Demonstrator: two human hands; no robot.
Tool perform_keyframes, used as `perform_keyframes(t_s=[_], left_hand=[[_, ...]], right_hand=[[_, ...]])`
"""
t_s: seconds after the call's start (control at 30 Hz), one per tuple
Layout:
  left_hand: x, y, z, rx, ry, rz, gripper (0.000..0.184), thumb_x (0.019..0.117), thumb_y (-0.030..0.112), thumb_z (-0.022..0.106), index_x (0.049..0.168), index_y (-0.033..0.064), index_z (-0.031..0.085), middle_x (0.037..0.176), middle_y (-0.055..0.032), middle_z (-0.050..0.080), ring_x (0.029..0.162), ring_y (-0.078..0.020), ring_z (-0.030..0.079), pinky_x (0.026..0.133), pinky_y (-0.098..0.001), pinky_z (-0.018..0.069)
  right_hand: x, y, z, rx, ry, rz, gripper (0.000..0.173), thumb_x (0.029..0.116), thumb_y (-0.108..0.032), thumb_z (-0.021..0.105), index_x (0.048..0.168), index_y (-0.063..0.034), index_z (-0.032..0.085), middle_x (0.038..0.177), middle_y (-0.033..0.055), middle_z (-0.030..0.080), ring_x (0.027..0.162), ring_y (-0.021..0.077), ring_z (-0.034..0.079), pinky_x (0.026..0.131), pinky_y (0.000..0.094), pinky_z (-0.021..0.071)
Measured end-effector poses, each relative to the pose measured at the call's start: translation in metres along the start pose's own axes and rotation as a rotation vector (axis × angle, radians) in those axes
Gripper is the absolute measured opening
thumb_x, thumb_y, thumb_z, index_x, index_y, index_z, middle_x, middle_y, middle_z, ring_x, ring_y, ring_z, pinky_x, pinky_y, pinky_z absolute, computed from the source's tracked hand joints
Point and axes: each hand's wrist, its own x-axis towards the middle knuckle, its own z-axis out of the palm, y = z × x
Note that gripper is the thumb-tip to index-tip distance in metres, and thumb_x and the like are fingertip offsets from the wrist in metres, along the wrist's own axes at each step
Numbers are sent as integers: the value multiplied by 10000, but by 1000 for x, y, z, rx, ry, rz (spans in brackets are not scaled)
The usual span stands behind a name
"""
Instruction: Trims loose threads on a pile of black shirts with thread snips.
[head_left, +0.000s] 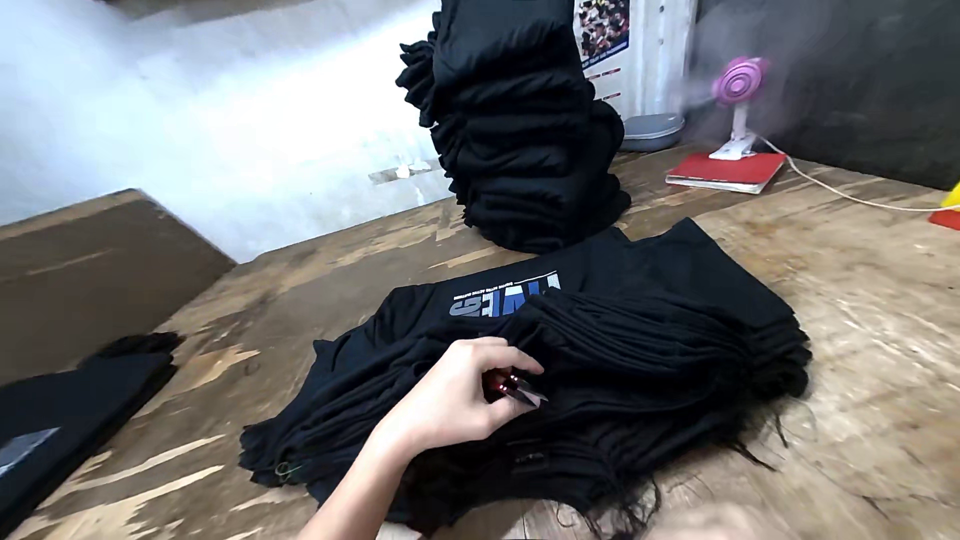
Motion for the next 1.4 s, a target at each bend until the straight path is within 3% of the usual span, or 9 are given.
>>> perform_keyframes(t_s=[0.1,0.2,0.43,0.57,0.73,0.97,1.13,1.23,1.4], left_hand=[[2,-1,12,15,12,-39,328,922,447,708,1152,220,766,960,83,708,850,20,658,745,-194,578],[0,-3,16,64,55,-79,346,909,443,712,1180,233,755,971,79,693,861,10,653,744,-203,577],[-37,16,25,300,334,181,202,1004,375,646,1151,285,750,1053,73,710,977,-105,626,869,-363,481],[-34,27,51,515,354,305,188,1024,219,609,1175,222,720,1061,5,709,934,-192,630,834,-399,482],[-29,23,48,479,360,256,169,1032,219,591,1076,221,753,1007,40,720,911,-158,620,815,-367,462],[-34,24,53,513,391,327,191,1025,223,614,1187,234,715,1060,10,704,918,-175,616,825,-379,464],[-28,29,56,465,356,216,193,1035,299,592,1134,217,735,1000,12,705,901,-175,626,798,-379,475],[-17,25,51,303,207,-41,315,898,431,750,1112,202,723,915,-5,660,867,-180,656,790,-419,574],[22,17,57,403,409,-65,148,768,38,727,864,137,673,732,6,637,662,-169,653,568,-405,564]], right_hand=[[52,-10,42,-151,579,67,363,928,-501,706,958,-154,809,827,11,704,783,201,674,639,396,573],[86,5,73,-159,798,11,171,886,-354,705,820,-238,812,812,-62,659,837,147,639,679,331,540],[51,10,54,416,682,-68,29,868,-173,823,863,-148,838,830,-18,664,877,76,613,784,236,518],[55,5,59,406,687,-93,30,869,-183,822,863,-158,839,819,-28,652,872,73,603,783,233,512],[30,1,28,38,204,-41,187,938,-283,703,857,-175,832,815,16,705,848,221,654,806,465,496],[27,4,21,397,339,-144,108,919,-190,775,878,-112,836,800,46,667,864,155,607,797,316,494],[16,5,10,204,45,-78,199,931,-288,713,893,-128,824,848,55,730,812,225,682,792,498,527],[22,-5,19,110,380,50,247,919,-362,769,884,-121,808,793,47,699,716,177,656,659,393,568],[55,10,57,-204,684,-18,134,931,-161,691,934,-194,821,932,-11,740,898,179,684,762,319,571]])
